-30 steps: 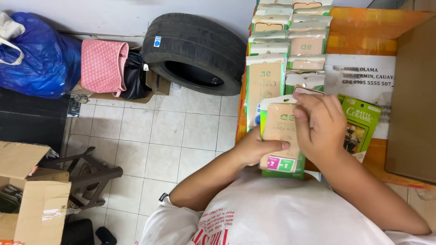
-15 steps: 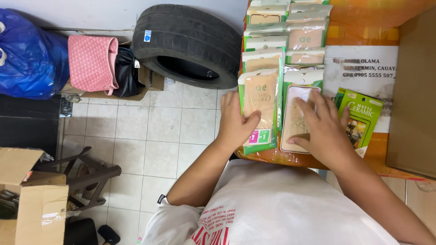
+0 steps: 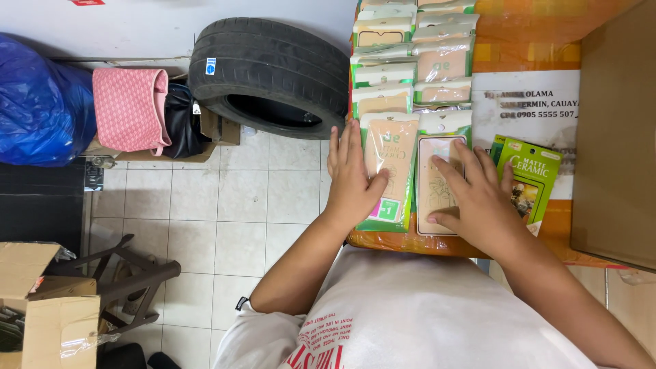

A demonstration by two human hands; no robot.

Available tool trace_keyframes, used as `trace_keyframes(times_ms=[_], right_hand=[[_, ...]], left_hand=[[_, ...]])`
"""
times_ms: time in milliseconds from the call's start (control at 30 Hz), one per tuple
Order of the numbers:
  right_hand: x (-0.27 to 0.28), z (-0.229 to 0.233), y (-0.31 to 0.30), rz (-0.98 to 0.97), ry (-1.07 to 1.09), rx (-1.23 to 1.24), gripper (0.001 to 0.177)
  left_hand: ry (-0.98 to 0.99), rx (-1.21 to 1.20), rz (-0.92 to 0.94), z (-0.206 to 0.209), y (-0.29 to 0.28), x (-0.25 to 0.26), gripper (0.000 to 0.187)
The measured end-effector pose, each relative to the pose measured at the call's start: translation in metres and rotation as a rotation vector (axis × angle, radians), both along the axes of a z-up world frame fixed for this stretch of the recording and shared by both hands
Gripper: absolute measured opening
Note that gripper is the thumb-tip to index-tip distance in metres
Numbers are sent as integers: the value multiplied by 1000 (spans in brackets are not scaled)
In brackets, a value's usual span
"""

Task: Sorting and packing mobile phone screen protectors into a cardboard box.

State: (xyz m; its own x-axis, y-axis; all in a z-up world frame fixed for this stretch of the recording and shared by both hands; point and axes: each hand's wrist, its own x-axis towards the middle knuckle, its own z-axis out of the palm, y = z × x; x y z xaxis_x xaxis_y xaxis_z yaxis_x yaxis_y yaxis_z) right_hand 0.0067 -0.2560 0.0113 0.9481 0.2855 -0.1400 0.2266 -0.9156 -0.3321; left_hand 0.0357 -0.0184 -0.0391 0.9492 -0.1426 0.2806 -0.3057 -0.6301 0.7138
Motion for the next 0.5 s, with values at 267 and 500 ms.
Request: trace_keyframes(times_ms=[267, 500], right_hand=[[3, -19, -47, -37, -252, 143, 91], [18, -61, -113, -318, -184, 102, 130]], left_hand=[[-167, -49, 88, 30, -6, -7, 82], [-224, -145, -493, 72, -48, -19, 42]])
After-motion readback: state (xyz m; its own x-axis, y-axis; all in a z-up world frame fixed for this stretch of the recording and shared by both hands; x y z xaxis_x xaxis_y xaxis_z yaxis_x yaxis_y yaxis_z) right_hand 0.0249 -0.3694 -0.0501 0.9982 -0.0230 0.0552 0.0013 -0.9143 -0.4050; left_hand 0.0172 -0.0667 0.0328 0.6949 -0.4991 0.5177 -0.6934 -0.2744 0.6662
